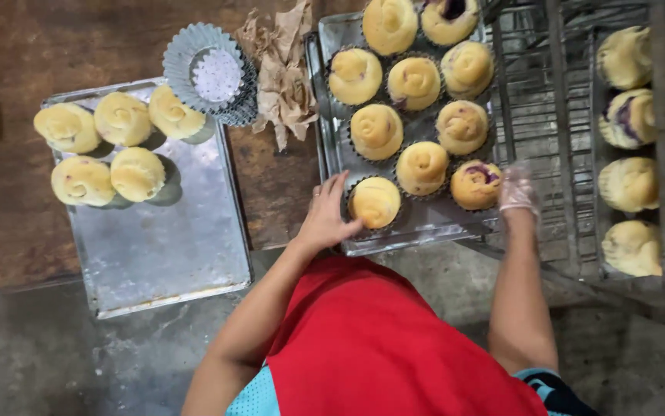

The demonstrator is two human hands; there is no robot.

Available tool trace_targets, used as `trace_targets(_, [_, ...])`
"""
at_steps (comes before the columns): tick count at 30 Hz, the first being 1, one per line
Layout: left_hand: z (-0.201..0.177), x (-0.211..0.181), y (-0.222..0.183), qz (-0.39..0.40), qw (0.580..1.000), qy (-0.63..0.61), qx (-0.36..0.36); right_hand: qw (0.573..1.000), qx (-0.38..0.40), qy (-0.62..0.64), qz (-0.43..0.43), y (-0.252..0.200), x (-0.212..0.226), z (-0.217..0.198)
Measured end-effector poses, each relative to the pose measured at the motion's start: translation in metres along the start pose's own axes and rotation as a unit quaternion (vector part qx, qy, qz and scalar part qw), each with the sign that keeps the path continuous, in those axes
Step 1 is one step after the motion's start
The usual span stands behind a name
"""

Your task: The person carries a tray of buns to a rack and then transfers individual buns into metal molds on a different tray by hand. They continue arranging the buns into molds and moving them between trays before returning the filled molds to the rack.

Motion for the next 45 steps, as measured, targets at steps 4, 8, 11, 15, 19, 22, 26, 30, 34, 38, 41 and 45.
trace_targets(4, [0.016,0.0,0.002,-0.07,0.993,0.059,0.08,0.994,0.042,0.085,0.062,0.013,-0.029,0.02])
trace_targets(8, [0.019,0.002,-0.001,-0.095,0.991,0.055,0.075,0.988,0.064,0.12,0.074,0.017,-0.031,0.035])
trace_targets(11, [0.017,0.004,-0.003,-0.097,0.992,0.057,0.059,0.992,0.06,0.097,0.063,0.009,-0.022,0.041])
trace_targets(15, [0.007,-0.002,-0.009,-0.058,0.994,0.085,0.048,0.991,-0.035,0.049,-0.12,-0.03,0.049,0.057])
trace_targets(19, [0.001,0.004,-0.013,-0.068,0.994,0.068,0.05,0.906,0.167,-0.021,-0.388,-0.161,0.17,0.127])
trace_targets(22, [-0.002,0.014,-0.023,-0.087,0.994,0.03,0.061,0.711,0.333,-0.285,-0.55,-0.283,0.213,0.193])
trace_targets(26, [-0.011,0.035,-0.039,-0.102,0.993,-0.007,0.055,0.602,0.396,-0.51,-0.469,-0.313,0.195,0.244])
trace_targets(30, [-0.01,0.062,-0.043,-0.085,0.969,-0.23,-0.028,0.785,0.408,-0.227,-0.408,-0.273,0.194,0.249])
trace_targets(34, [0.046,0.104,-0.041,-0.282,0.753,-0.593,-0.036,0.83,0.493,0.097,-0.243,-0.262,0.178,0.252])
trace_targets(38, [0.052,0.057,-0.046,-0.215,0.572,-0.79,0.055,0.818,0.492,0.064,-0.29,-0.301,0.198,0.238])
trace_targets(41, [0.019,0.05,-0.047,-0.197,0.669,-0.716,0.023,0.767,0.484,0.046,-0.418,-0.32,0.233,0.219])
trace_targets(45, [0.0,0.064,-0.049,-0.269,0.778,-0.565,-0.06,0.72,0.438,-0.007,-0.539,-0.331,0.249,0.215])
Point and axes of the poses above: each hand's wrist, its own y-axis towards the middle knuckle, its own z-axis out of the palm, x = y × z, the point moved 10 cm from there along y, towards the middle knuckle, and after that the axes turned 4 degrees about -z, right-handed, at the moved point
